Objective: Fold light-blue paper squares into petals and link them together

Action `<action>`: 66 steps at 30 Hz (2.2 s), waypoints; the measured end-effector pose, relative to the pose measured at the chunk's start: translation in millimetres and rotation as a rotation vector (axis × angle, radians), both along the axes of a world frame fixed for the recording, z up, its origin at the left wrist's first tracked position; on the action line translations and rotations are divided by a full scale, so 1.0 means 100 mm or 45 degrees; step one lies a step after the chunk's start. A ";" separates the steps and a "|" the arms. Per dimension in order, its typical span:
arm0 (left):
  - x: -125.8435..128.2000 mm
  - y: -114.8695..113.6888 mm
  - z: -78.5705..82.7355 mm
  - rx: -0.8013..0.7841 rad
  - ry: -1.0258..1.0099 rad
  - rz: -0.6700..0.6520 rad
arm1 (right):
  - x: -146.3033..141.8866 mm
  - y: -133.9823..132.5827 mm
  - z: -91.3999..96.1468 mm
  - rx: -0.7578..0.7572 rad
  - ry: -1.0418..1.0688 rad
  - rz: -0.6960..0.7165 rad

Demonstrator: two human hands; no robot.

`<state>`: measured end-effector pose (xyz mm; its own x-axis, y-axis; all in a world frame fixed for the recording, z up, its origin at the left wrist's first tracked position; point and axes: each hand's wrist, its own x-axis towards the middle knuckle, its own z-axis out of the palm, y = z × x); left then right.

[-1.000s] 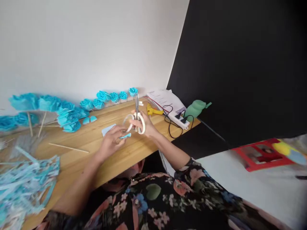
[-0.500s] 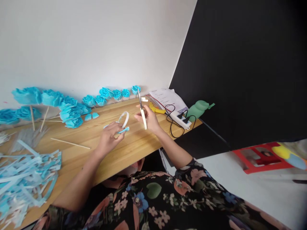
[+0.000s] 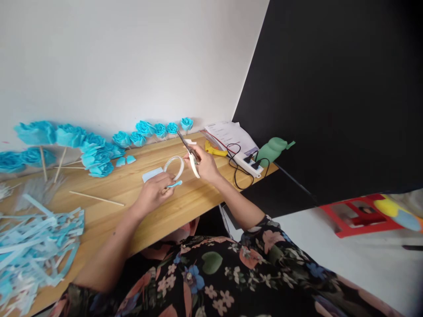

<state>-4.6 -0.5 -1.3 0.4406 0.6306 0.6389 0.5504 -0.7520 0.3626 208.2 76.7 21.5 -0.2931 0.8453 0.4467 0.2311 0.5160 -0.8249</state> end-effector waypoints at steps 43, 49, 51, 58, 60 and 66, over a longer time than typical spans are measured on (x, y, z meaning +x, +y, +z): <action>-0.13 0.02 0.12 -0.169 -0.388 0.354 | 0.07 -0.07 -0.20 -0.155 -0.289 0.067; -0.08 0.01 0.13 -0.203 -0.279 0.237 | 0.04 -0.02 -0.19 -0.169 -0.267 0.087; -0.08 0.01 0.13 -0.181 -0.247 0.171 | 0.04 0.00 -0.20 -0.189 -0.243 0.088; -0.11 0.02 0.08 -0.196 -0.213 0.183 | 0.05 0.03 -0.30 -0.280 -0.154 0.091; -0.11 0.02 0.07 -0.201 -0.213 0.185 | 0.04 0.03 -0.33 -0.307 -0.110 0.100; -0.09 0.02 0.07 -0.199 -0.263 0.184 | -0.01 0.06 -0.41 -0.412 0.025 0.114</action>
